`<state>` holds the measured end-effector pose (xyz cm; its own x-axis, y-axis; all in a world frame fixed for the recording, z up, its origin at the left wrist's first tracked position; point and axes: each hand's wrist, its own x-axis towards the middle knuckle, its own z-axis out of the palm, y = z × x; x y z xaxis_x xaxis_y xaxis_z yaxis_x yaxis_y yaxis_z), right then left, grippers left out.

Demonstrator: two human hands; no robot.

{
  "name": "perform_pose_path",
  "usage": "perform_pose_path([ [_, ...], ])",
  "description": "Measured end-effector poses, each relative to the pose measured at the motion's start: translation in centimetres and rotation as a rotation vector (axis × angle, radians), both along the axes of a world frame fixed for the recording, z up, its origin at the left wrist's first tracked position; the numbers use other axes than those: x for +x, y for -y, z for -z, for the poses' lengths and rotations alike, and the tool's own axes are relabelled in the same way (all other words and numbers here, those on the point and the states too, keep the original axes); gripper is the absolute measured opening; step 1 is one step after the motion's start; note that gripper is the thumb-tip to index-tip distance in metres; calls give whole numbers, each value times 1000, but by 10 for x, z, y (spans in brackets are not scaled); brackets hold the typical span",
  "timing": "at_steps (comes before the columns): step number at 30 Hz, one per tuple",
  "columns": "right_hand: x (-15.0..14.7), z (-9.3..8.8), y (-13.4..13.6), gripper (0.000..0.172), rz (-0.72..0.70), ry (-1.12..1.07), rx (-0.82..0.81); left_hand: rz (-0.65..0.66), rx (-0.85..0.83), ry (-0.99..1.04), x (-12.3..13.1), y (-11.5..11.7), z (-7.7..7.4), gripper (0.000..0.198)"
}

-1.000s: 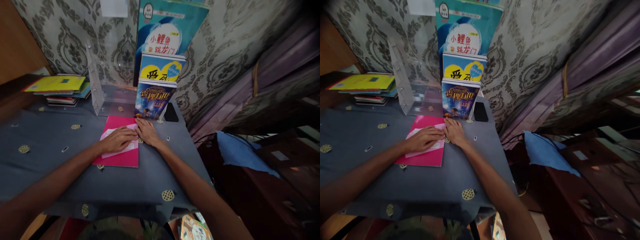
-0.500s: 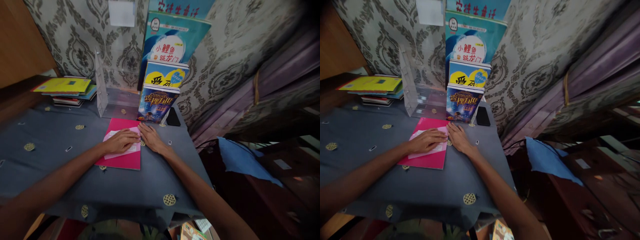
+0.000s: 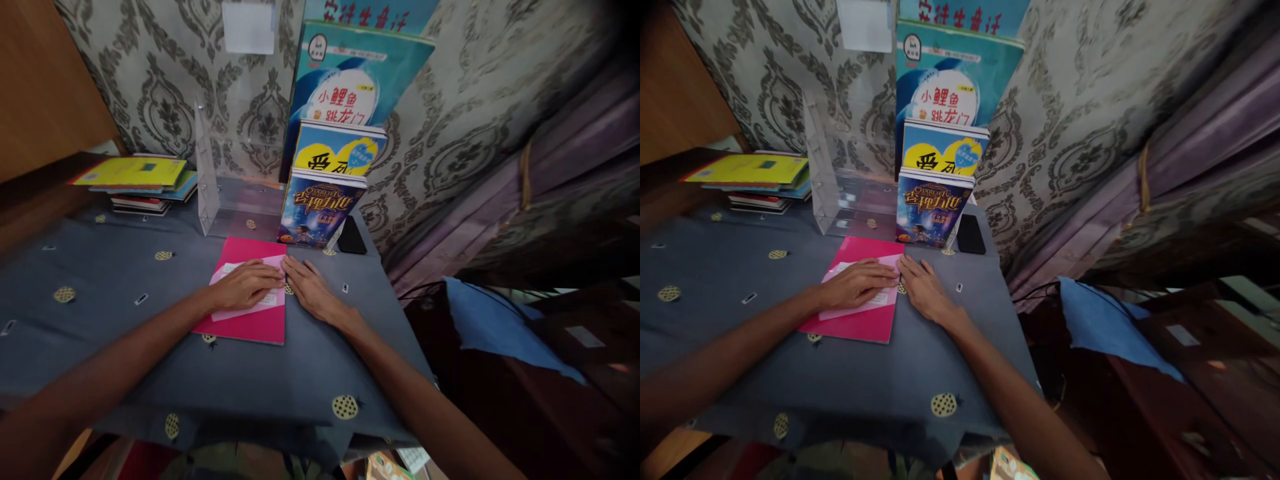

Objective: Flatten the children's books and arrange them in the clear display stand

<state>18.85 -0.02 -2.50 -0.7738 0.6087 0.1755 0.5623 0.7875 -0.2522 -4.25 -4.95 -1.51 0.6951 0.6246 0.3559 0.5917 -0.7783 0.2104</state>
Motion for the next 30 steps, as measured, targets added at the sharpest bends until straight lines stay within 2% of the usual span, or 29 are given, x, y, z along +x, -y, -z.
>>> perform_pose_path([
  [15,12,-1,15,54,-50,-28,-1,-1,13,1,0,0,0,37],
  [23,13,-5,16,51,-44,-16,-24,36,67,-72,5,6,-6,40],
  [30,13,-6,18,51,-45,-18,4,62,68,-29,7,7,-8,40],
])
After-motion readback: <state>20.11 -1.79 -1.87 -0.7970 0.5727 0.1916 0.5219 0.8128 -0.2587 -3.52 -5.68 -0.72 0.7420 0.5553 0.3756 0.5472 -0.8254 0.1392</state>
